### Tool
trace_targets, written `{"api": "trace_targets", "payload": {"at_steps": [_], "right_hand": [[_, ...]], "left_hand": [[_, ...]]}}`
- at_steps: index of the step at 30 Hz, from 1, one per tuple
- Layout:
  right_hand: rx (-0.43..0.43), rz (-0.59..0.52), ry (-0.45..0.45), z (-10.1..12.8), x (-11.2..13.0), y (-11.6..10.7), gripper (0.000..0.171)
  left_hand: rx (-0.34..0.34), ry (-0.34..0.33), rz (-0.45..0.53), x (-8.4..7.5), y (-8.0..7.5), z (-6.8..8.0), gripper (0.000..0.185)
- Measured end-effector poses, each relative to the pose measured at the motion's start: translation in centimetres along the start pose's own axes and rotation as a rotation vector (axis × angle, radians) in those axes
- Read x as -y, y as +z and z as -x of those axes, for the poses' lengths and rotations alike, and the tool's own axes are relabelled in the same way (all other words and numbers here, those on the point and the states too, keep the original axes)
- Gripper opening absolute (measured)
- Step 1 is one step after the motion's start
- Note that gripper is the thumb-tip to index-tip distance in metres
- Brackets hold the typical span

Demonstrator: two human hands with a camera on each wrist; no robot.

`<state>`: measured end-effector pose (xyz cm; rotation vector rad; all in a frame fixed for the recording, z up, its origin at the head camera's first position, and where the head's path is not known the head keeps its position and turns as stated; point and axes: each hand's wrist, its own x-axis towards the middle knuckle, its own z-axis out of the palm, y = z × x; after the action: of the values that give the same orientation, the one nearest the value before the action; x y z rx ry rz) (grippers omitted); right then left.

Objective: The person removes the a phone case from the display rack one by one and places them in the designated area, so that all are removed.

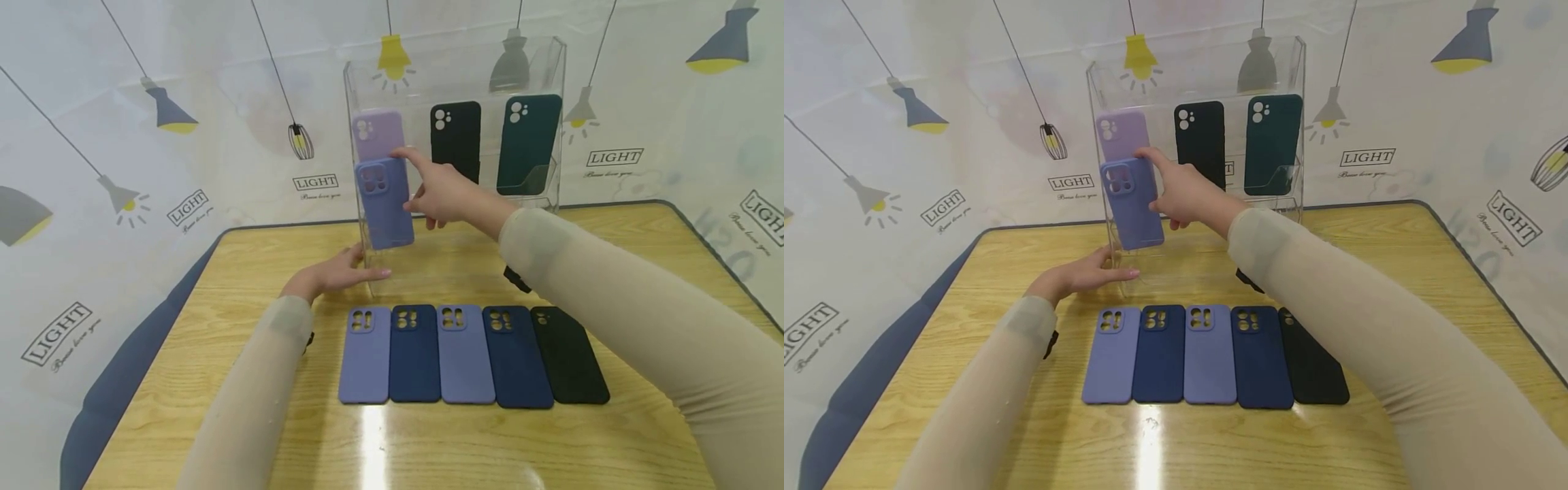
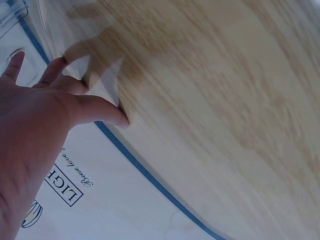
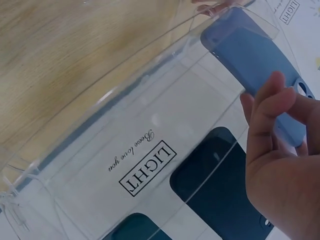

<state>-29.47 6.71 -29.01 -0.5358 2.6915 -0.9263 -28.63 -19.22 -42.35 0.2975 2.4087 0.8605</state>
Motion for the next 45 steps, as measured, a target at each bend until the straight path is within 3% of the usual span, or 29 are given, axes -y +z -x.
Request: {"api": "trace_targets", "payload": {"at_steps": [15,24,45], "right_hand": [[-0.1,0.024,-0.102,0.1,-1.6,2.9,0.104],[-0.226,0.16,-0.147,-0.1,-2.7,4.0,0.107],[-0.249,0.157,-0.128,0.0,-2.7,4.5,0.107]], "left_hand": [[0.011,-0.028,-0.009,-0.1,0.0,0.1,0.13],[0.015,-0.042,-0.012,-0.2,0.0,0.1,0.13],[0.002,-0.009,-0.004,-0.3,0.1,0.0,0.125]]}}
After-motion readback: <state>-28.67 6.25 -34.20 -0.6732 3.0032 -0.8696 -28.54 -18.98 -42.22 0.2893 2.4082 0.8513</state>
